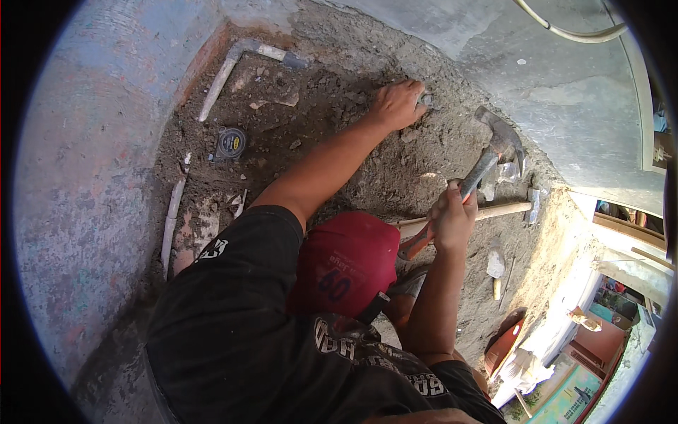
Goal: Using a hammer and a small chisel or punch to remove material from a concrete wall near the floor at a renovation site.
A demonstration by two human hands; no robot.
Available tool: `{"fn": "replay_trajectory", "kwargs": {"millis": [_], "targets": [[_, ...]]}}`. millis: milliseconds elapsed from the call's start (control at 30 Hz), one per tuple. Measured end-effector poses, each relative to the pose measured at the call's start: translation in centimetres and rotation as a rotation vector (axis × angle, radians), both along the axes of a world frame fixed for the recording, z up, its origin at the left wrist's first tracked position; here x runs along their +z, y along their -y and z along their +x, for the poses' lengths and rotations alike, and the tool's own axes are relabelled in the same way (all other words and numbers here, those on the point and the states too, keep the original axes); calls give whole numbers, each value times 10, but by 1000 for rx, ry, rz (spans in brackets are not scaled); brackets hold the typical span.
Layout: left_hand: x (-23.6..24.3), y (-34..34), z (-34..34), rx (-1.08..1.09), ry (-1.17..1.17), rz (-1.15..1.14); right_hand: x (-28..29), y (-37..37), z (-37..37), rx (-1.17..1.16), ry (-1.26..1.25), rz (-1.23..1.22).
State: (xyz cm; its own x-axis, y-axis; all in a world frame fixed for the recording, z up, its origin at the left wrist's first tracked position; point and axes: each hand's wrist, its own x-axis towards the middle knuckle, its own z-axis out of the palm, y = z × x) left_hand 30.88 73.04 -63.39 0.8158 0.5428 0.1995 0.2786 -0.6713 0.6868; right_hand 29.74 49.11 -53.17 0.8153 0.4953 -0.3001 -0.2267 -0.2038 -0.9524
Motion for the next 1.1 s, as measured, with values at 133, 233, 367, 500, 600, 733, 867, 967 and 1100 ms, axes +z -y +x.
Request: {"fn": "replay_trajectory", "kwargs": {"millis": [133,233,367,500,600,733,867,967,1100], "targets": [[9,-5,5,-62,-182,-25,5,-12,-3,-48,33,48],[14,-9,9,-68,-235,-24,-3,-27,-13,-131,124,119],[8,-18,13,-47,-244,-64,-38,-51,-2,145,65,-270],[6,-24,20,15,-233,-106,-13,-46,-5,-47,202,-67],[13,-19,19,30,-211,-132,-11,-50,-2,-134,396,3],[-4,-23,12,45,-212,-127,-60,-51,29,236,334,-404],[15,-24,20,78,-166,-129,20,-55,5,-102,392,-85],[8,-27,15,55,-165,-113,-50,-51,28,192,492,-383],[2,-37,23,110,-170,-64,-8,-41,18,65,189,-206]]}}
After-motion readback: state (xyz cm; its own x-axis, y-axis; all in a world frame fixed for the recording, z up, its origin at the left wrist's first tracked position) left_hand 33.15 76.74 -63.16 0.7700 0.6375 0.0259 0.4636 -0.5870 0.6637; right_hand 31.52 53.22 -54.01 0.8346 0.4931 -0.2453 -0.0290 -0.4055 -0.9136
